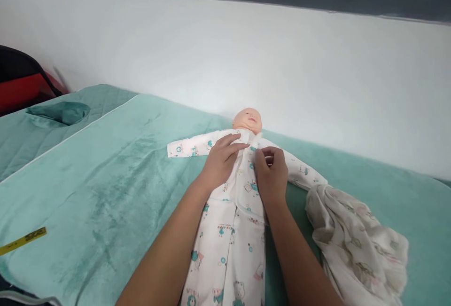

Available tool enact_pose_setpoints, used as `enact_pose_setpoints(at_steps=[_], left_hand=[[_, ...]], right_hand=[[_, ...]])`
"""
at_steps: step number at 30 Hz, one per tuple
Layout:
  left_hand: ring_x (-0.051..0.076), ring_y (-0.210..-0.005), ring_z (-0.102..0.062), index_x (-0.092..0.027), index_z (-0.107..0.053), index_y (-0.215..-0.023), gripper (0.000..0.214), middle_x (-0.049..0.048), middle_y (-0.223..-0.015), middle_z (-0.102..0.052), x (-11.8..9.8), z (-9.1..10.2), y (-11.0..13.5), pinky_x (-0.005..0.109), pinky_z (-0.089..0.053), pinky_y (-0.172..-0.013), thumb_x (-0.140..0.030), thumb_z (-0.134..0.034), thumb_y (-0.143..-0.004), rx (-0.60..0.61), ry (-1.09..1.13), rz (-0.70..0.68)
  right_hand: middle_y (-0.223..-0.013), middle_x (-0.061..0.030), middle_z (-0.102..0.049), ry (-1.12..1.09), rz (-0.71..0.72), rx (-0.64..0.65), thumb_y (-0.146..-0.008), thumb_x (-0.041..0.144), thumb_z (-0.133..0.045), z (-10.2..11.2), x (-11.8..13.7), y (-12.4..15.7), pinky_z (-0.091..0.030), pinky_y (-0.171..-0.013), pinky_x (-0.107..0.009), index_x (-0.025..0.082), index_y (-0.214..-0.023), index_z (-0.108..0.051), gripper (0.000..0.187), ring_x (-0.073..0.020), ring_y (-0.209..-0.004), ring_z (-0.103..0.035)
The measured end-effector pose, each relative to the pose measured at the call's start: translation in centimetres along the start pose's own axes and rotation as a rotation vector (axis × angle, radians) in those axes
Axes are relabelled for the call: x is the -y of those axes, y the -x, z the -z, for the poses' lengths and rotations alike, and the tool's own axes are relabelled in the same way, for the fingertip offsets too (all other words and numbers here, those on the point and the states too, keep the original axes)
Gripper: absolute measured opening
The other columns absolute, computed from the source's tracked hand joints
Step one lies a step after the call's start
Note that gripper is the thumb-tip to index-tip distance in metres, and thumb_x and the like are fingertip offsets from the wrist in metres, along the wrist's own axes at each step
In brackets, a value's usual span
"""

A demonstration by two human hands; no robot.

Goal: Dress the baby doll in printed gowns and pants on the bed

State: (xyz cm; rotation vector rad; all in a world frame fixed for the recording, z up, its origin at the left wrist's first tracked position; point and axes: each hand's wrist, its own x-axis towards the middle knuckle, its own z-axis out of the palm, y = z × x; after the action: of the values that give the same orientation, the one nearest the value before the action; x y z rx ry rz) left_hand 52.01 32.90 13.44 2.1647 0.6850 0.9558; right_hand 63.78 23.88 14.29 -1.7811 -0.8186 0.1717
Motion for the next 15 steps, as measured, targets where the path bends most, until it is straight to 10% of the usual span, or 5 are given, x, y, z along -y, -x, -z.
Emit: enact_pose_setpoints(at_steps=[15], left_hand=[[0.019,-0.14,-0.038,-0.028,-0.069,-0.117,0.039,0.0026,-0.147,-0.05,-0.1,0.1,-0.2,0.042,-0.033,-0.118,-0.02,-0.037,-0.097,0.055,-0.01,0.02]], right_hand=[[-0.079,-0.0001,-0.059,0.282,0.262,0.21,-0.083,0.028,-0.052,0.0,1.0,-0.6,-0.036,-0.066,-0.03,0.022,-0.077,-0.056,0.009,-0.0154,-0.069,-0.052]])
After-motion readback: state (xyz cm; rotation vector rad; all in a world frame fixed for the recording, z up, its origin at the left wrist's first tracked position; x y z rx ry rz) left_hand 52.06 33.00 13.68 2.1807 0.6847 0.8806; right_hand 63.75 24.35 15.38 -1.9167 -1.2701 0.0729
